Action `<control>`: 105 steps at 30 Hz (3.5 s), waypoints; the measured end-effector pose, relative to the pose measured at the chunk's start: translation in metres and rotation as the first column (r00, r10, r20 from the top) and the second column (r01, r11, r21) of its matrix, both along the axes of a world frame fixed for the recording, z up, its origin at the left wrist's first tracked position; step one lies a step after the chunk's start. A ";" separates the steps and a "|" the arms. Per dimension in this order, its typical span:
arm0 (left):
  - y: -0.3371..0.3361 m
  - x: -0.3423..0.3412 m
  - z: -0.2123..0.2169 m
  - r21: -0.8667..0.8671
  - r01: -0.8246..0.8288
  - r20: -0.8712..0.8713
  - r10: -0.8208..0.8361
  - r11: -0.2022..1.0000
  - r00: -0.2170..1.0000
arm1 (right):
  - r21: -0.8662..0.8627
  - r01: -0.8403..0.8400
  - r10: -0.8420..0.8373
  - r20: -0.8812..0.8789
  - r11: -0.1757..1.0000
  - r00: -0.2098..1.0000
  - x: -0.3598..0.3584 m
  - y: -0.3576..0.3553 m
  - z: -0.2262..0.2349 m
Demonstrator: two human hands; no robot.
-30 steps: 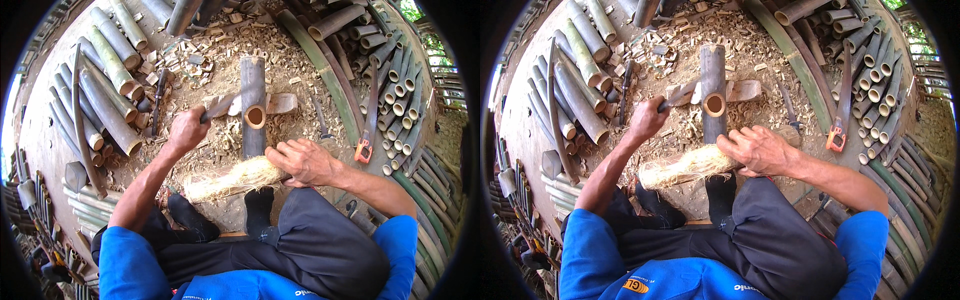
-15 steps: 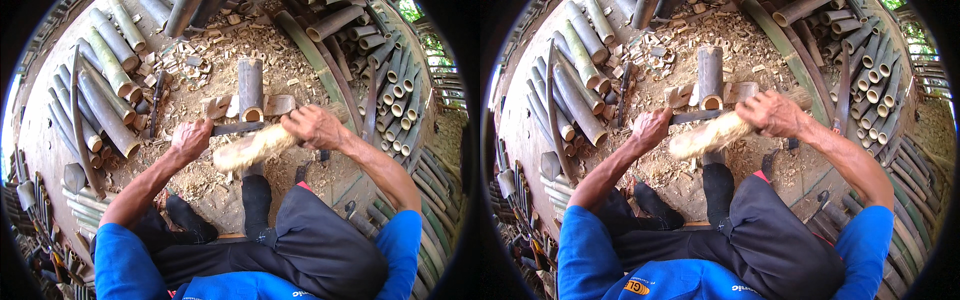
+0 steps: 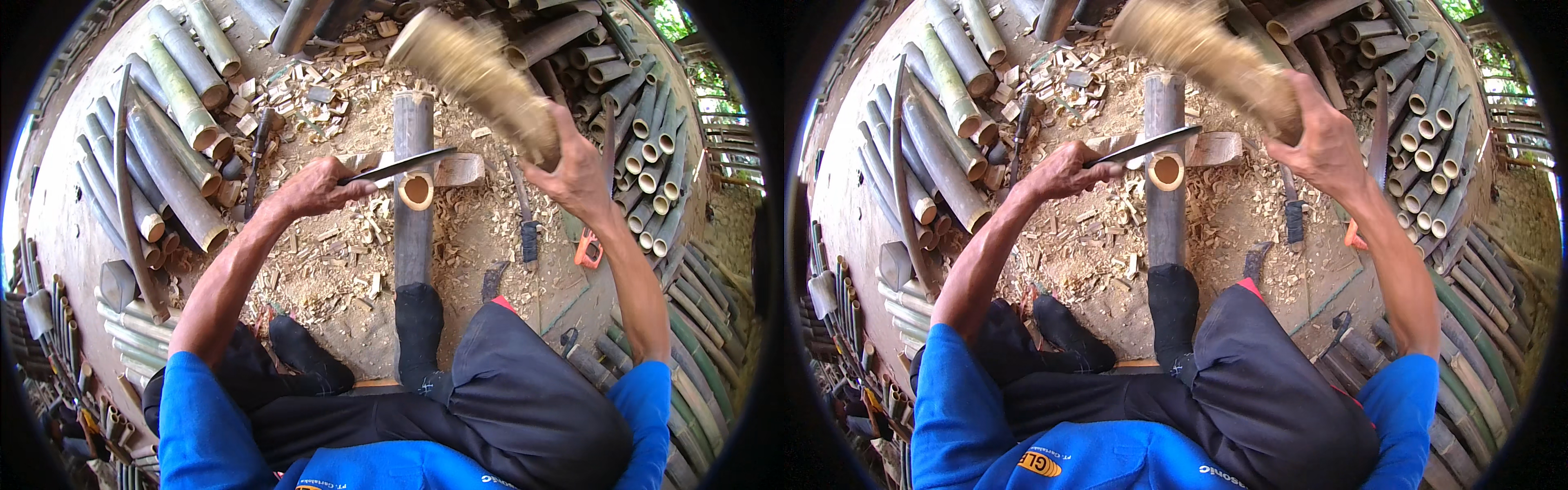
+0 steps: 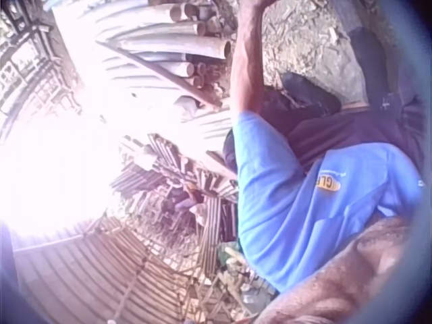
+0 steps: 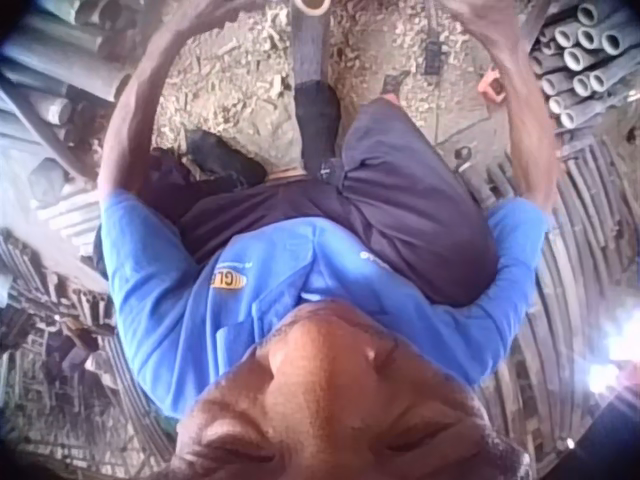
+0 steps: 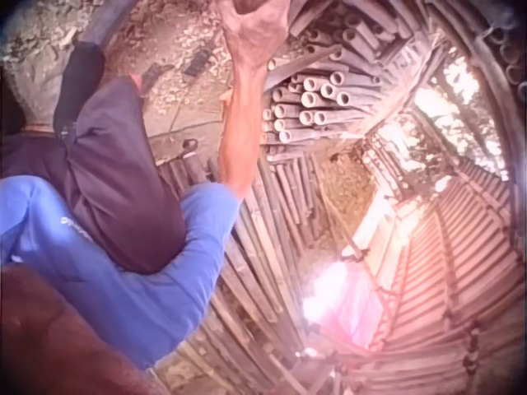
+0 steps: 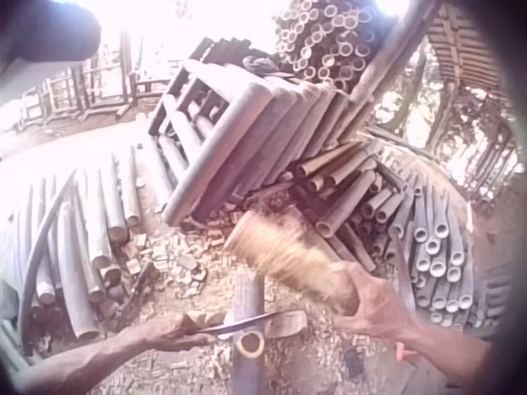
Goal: The person processes bamboo by picking up poles, measuring them against each other, and using a saw and a knife to cut and carve a hole into a pole.
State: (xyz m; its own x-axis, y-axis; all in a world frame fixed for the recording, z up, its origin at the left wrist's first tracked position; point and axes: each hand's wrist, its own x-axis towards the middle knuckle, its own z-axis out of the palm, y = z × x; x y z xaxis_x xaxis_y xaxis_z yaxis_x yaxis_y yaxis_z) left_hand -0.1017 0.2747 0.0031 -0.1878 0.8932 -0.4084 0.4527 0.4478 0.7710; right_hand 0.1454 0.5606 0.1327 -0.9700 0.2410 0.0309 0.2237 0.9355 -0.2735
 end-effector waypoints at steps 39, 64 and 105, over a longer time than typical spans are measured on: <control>0.014 0.004 -0.009 -0.133 0.092 -0.377 -0.137 0.987 0.916 | -0.441 0.378 -0.370 0.108 0.814 0.923 0.086 -0.072 -0.016; -0.022 0.005 -0.009 -0.011 0.164 -0.423 -0.154 0.986 0.893 | -0.521 0.503 -0.410 0.292 0.689 0.864 0.067 -0.064 -0.005; 0.021 0.008 -0.006 -0.050 0.174 -0.423 -0.179 0.983 0.888 | -0.547 0.554 -0.356 0.431 0.627 0.829 0.101 -0.100 -0.055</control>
State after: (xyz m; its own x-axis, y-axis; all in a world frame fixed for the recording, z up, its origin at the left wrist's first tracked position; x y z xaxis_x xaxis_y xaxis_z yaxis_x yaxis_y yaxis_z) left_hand -0.0939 0.2956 -0.0031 -0.1849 0.9241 -0.3345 0.8076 0.3368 0.4841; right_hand 0.2464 0.4606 0.0774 -0.6730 0.5178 -0.5281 0.7245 0.3179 -0.6116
